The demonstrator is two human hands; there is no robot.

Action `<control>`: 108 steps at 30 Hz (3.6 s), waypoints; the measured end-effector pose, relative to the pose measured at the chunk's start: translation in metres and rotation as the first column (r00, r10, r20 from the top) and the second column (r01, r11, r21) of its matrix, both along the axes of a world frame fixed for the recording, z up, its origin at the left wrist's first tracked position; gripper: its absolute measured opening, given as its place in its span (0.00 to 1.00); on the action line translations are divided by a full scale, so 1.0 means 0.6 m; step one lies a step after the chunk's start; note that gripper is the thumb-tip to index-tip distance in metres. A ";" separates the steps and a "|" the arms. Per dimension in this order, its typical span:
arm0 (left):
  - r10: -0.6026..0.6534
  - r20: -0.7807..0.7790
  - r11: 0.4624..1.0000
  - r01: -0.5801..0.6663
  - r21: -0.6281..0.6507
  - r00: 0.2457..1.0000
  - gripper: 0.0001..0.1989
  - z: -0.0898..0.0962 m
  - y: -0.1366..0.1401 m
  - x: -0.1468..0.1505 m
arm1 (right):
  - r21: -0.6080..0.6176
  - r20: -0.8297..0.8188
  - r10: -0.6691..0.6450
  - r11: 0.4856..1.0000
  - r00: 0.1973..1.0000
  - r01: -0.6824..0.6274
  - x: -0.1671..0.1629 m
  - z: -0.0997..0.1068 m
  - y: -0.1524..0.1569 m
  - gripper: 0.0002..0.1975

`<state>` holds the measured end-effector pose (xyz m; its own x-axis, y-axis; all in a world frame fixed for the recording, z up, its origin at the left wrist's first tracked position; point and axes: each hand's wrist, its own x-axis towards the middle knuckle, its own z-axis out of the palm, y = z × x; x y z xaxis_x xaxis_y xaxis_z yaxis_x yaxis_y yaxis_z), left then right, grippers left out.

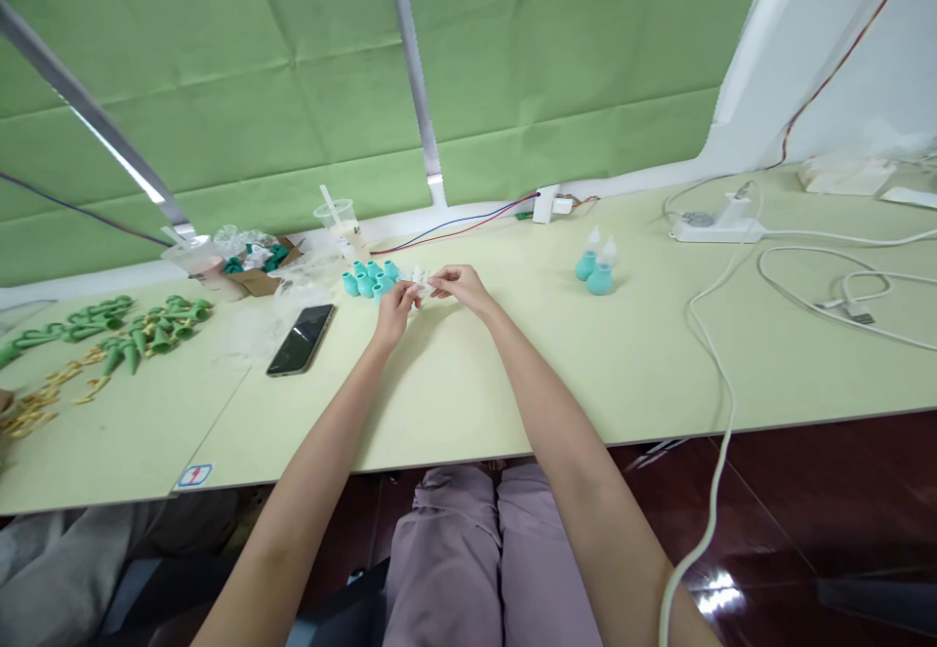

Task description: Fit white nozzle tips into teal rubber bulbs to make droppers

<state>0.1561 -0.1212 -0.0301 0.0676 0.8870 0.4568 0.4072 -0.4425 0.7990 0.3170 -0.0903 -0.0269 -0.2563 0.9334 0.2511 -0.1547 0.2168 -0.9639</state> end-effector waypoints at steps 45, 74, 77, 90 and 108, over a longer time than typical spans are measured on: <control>0.168 0.103 0.986 -0.167 -0.012 0.980 0.06 0.005 -0.025 0.023 | 0.008 -0.044 0.040 0.999 0.998 -0.040 -0.015 0.008 -0.014 0.24; 0.610 -0.603 0.761 -0.591 0.265 0.514 0.15 0.036 -0.023 -0.060 | -0.219 -0.107 -0.107 0.972 0.988 0.082 0.007 -0.003 -0.003 0.15; 0.617 -0.592 0.748 -0.620 0.237 0.518 0.15 0.030 -0.016 -0.068 | -0.231 -0.067 -0.117 0.968 0.991 0.098 0.009 -0.006 -0.001 0.15; 0.560 -0.121 0.829 -0.550 0.104 0.820 0.10 0.000 0.017 -0.080 | -0.158 -0.051 -0.077 0.985 0.996 0.068 0.012 -0.016 0.001 0.20; 0.069 0.140 0.987 -0.088 0.133 0.988 0.19 0.007 0.013 -0.033 | -0.127 -0.049 0.043 0.991 0.998 -0.049 0.003 -0.012 -0.003 0.19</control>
